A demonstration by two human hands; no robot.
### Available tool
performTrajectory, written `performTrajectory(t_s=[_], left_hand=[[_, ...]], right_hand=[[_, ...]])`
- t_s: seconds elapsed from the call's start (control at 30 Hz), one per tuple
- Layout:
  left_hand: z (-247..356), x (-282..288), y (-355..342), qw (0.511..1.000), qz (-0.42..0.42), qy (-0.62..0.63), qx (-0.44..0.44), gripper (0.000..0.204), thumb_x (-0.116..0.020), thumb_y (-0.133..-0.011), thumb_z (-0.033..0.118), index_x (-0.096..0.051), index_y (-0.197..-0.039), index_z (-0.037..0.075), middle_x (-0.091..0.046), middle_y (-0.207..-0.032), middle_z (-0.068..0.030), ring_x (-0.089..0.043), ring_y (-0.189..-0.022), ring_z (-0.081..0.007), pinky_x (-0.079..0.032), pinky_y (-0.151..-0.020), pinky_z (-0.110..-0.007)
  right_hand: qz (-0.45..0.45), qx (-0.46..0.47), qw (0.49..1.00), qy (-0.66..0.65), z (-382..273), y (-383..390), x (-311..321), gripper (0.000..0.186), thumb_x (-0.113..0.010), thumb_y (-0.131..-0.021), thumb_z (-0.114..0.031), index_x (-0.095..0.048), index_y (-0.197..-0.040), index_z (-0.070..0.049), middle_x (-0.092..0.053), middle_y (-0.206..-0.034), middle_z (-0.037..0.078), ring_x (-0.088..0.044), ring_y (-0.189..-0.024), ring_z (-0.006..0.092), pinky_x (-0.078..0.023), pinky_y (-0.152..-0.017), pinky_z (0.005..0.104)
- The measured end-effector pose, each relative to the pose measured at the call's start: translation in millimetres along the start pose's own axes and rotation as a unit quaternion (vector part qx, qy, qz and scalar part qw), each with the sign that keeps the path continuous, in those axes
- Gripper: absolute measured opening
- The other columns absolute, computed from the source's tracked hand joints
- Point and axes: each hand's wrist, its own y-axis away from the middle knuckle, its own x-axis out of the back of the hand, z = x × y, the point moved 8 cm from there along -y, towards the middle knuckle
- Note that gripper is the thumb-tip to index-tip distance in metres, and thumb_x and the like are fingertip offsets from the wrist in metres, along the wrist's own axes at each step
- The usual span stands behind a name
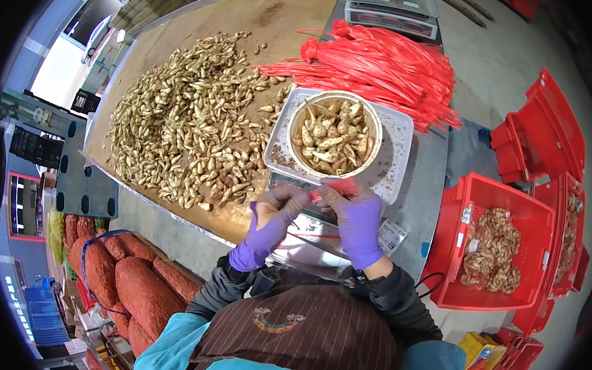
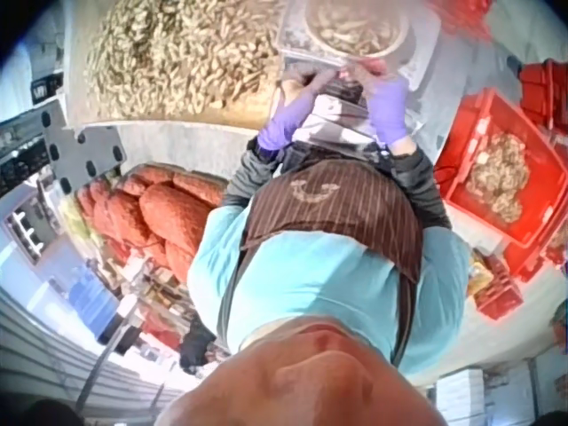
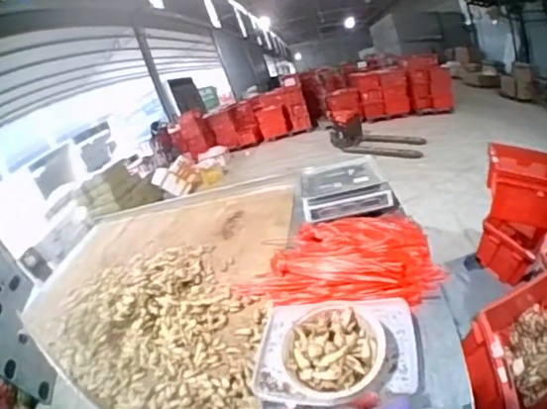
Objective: Weighing ginger roots on an electronic scale, printing labels, and placing them into mesh bags in a warehouse environment.
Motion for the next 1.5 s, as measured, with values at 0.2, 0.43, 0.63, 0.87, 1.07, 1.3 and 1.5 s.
performTrajectory(t_s=[0.2,0.43,0.63,0.87,1.07,1.3,1.5], left_hand=[[-16,31,0,0.97,0.119,0.213,0.003,0.015,-0.058,-0.089,0.014,-0.061,-0.088,0.0,-0.06,-0.072,-0.0027,-0.054,-0.068,-0.0102,-0.045,-0.063,-0.024],[25,119,-1,0.945,0.316,0.054,-0.067,0.018,-0.059,-0.087,0.019,-0.06,-0.087,0.002,-0.049,-0.056,0.0034,-0.04,-0.047,-0.0041,-0.032,-0.046,-0.021],[53,105,58,0.933,0.19,-0.247,-0.181,0.023,-0.06,-0.083,0.023,-0.063,-0.088,0.001,-0.063,-0.072,-0.0098,-0.063,-0.07,-0.021,-0.051,-0.066,-0.033],[48,111,104,0.841,0.375,-0.311,-0.233,0.063,-0.068,-0.075,0.037,-0.046,-0.124,0.003,-0.057,-0.102,-0.0148,-0.057,-0.092,-0.0312,-0.045,-0.079,-0.039],[36,119,148,0.823,0.475,-0.141,-0.278,0.055,-0.074,-0.074,0.028,-0.049,-0.116,0.003,-0.055,-0.104,-0.0138,-0.055,-0.092,-0.0284,-0.045,-0.078,-0.034],[12,107,113,0.92,0.349,-0.036,-0.174,0.038,-0.067,-0.079,0.022,-0.055,-0.108,0.001,-0.056,-0.096,-0.0116,-0.056,-0.082,-0.021,-0.046,-0.073,-0.031],[-17,127,107,0.825,0.472,-0.129,-0.282,0.017,-0.059,-0.083,0.013,-0.06,-0.095,0.001,-0.059,-0.092,-0.0126,-0.057,-0.084,-0.0244,-0.046,-0.077,-0.031]], right_hand=[[-0.048,-0.032,0.993,0.102,16,9,-15,0.015,-0.071,-0.077,-0.009,-0.066,-0.085,0.002,-0.061,-0.066,0.002,-0.053,-0.055,0.0058,-0.042,-0.052,0.0189],[-0.213,0.105,0.939,0.247,10,42,-46,0.017,-0.067,-0.079,-0.013,-0.065,-0.086,0.003,-0.063,-0.078,0.004,-0.056,-0.068,0.0076,-0.045,-0.06,0.0231],[-0.458,-0.04,0.83,0.315,10,54,-139,0.033,-0.053,-0.089,-0.03,-0.063,-0.094,0.002,-0.064,-0.081,0.008,-0.06,-0.068,0.0114,-0.043,-0.058,0.0219],[-0.301,-0.102,0.948,0.024,104,-17,-131,0.033,-0.046,-0.093,-0.026,-0.055,-0.112,-0.001,-0.062,-0.099,0.008,-0.061,-0.082,0.0138,-0.051,-0.067,0.0262],[-0.329,-0.157,0.931,0.002,122,3,-164,0.032,-0.044,-0.094,-0.025,-0.055,-0.112,-0.002,-0.06,-0.099,0.008,-0.06,-0.079,0.0143,-0.049,-0.064,0.0261],[-0.325,-0.159,0.932,0.03,122,7,-166,0.032,-0.045,-0.093,-0.025,-0.055,-0.112,-0.002,-0.058,-0.096,0.007,-0.057,-0.075,0.0133,-0.046,-0.061,0.0257],[-0.323,-0.151,0.933,0.051,117,9,-160,0.031,-0.045,-0.092,-0.024,-0.054,-0.112,-0.002,-0.057,-0.092,0.006,-0.054,-0.071,0.0125,-0.043,-0.059,0.0253]])
